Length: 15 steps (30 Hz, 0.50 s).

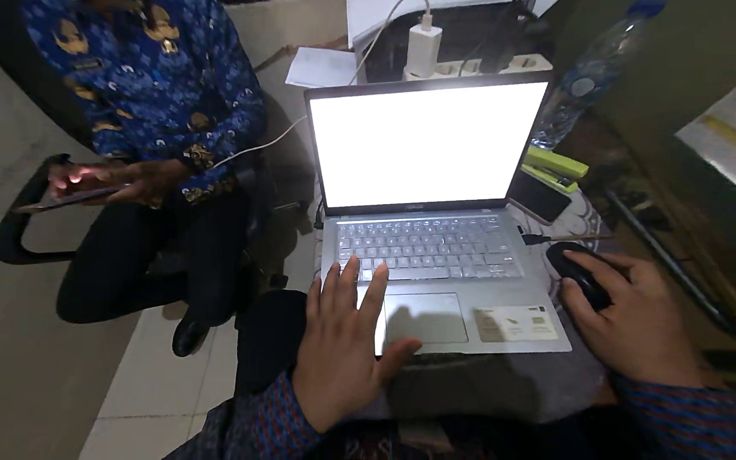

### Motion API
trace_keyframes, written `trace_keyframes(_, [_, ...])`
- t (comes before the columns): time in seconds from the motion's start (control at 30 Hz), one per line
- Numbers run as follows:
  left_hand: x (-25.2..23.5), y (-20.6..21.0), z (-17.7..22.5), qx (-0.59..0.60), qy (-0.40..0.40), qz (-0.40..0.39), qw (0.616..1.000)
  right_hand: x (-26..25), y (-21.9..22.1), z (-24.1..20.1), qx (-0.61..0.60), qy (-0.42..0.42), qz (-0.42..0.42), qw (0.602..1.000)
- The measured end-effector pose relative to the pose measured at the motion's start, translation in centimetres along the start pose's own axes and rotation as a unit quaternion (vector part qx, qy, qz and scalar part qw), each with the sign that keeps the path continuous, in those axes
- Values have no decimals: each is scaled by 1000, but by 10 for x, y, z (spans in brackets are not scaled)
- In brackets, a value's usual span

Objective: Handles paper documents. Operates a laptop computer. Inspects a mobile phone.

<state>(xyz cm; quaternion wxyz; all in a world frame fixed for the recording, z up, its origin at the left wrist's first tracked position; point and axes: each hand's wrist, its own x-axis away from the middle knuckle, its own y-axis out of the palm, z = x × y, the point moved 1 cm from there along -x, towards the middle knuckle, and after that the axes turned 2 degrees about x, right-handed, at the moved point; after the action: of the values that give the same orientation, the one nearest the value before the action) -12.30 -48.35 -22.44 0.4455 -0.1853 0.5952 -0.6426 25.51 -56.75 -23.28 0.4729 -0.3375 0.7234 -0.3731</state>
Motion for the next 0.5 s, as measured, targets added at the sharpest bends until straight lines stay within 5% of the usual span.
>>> trace_keyframes(0.5, [-1,-3,1,34,-21,-15,999,-1,-4,-3,-1,1,-9,1000])
